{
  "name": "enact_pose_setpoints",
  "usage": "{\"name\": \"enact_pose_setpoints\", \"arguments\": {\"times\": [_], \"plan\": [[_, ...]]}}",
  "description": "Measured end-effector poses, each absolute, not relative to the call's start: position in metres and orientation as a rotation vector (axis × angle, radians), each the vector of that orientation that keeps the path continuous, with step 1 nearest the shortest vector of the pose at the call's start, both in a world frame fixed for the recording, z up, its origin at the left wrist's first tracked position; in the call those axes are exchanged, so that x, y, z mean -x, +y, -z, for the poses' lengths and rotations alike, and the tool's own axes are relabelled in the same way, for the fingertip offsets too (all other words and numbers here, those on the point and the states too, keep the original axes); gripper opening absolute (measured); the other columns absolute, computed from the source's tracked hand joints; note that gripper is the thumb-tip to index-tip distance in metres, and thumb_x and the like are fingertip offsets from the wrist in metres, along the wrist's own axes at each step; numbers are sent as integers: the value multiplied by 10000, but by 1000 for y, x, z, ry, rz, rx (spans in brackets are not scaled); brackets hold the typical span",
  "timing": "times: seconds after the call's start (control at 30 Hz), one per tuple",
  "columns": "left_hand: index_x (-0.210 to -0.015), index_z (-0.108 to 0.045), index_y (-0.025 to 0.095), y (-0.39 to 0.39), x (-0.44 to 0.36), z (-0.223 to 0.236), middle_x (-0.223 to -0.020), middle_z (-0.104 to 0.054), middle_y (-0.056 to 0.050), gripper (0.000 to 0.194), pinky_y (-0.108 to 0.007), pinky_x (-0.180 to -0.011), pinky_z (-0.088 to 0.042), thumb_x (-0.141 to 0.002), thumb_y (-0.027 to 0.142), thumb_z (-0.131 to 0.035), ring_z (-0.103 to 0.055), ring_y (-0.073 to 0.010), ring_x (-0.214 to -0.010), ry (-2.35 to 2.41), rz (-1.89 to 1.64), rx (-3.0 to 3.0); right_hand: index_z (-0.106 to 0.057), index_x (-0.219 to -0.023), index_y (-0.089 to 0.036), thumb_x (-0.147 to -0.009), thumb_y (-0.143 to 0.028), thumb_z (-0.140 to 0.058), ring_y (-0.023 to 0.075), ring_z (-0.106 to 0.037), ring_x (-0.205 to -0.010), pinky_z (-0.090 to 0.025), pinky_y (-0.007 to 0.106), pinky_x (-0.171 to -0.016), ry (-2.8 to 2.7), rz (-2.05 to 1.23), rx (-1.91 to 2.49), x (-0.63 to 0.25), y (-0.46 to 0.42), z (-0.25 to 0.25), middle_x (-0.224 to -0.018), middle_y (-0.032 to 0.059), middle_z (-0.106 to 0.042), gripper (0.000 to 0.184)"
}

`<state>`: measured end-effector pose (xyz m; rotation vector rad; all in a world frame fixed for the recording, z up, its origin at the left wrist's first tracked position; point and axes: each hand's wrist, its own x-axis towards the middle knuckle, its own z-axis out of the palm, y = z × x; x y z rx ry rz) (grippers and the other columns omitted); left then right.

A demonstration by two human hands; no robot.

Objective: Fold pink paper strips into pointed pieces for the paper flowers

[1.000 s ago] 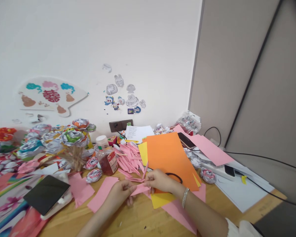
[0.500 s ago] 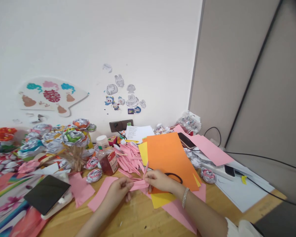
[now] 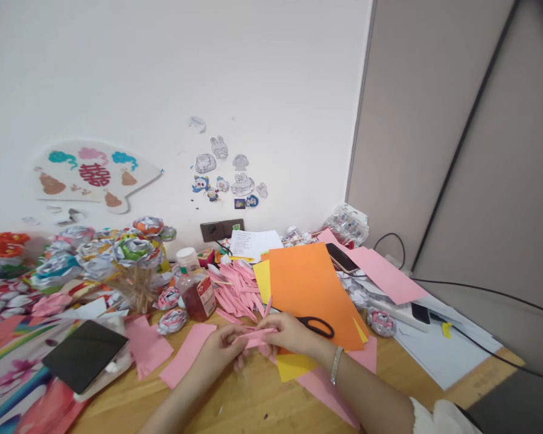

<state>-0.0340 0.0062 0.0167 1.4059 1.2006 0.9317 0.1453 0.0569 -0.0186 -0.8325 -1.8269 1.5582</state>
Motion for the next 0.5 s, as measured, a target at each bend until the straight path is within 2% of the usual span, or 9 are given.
{"name": "enact_pose_setpoints", "arguments": {"times": [0.2, 0.33, 0.5], "plan": [[-791, -593, 146, 5, 37, -14, -515, -605, 39, 235, -176, -378, -369, -635, 304, -671, -510, -79, -373, 1066, -1018, -1141, -593, -915, -138, -706, -331, -613, 94, -555, -503, -404, 216, -517, -1700, -1649, 685, -146, 51, 6, -598, -8, -609, 285], [-732, -604, 164, 3, 35, -18, -528, -589, 46, 180, -154, -402, -361, -605, 263, -685, -505, -61, -412, 1065, -1061, -1021, -610, -880, -119, -692, -350, -636, 93, -561, -501, -411, 219, -520, -1623, -1704, 606, -145, 49, 2, -590, 9, -617, 299], [-707, -637, 148, 1, 32, -23, -540, -596, 30, 210, -161, -434, -367, -548, 249, -730, -508, -65, -442, 1056, -1054, -944, -631, -825, -99, -636, -368, -688, 98, -570, -523, -436, 246, -557, -1608, -1745, 632, -147, 53, 8, -625, 33, -631, 333]]}}
